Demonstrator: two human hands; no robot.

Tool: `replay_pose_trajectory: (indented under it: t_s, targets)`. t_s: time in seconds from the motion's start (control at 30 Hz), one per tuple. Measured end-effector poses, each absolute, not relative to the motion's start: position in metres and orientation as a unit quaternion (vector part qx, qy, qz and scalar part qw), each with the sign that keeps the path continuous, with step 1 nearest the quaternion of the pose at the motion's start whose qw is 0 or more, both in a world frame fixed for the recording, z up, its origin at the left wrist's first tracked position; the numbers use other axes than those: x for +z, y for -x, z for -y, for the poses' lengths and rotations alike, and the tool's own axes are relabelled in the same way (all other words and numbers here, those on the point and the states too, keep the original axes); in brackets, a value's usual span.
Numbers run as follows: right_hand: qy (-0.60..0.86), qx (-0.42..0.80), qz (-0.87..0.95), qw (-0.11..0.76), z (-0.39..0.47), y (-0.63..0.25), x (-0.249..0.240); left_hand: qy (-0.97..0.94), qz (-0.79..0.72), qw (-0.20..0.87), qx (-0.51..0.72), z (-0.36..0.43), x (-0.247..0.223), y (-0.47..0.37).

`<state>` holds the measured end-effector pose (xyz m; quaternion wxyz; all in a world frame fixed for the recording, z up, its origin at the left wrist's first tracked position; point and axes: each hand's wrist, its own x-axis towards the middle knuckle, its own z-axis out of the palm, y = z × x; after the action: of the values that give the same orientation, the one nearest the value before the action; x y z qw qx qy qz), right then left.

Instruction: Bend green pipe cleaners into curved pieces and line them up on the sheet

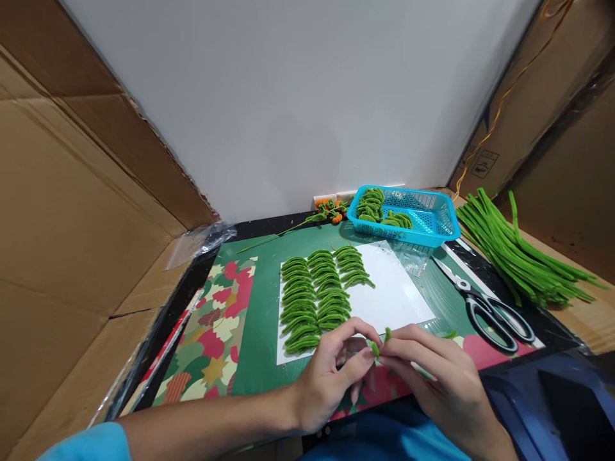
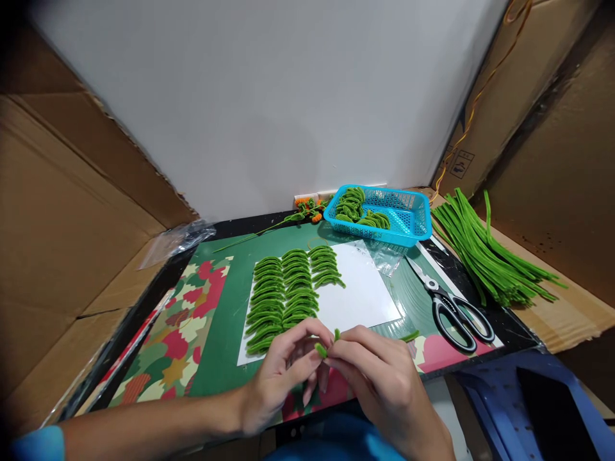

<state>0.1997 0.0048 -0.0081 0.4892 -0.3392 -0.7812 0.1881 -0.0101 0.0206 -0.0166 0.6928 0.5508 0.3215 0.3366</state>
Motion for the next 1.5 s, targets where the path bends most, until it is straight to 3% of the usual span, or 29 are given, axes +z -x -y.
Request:
replay_pose_trajectory:
  t_s: [0.47, 0.67, 1.5]
  targets:
    - [0.375, 0.264, 0.740, 0.492, -0.002, -0.216, -0.010, -0.541, -0.339, 0.693, 0.334, -0.021, -0.021, 0.010]
    - [0.343, 0.311, 0.765, 0.448, -0.003, -0.222, -0.006, -0.556, -0.332, 0.694, 0.314, -0.022, -0.019, 0.012]
    - [0.304, 0.325, 0.776, 0.447, 0.001, -0.207, -0.005, -0.522, -0.336, 0.725, 0.299, -0.023, -0.015, 0.008]
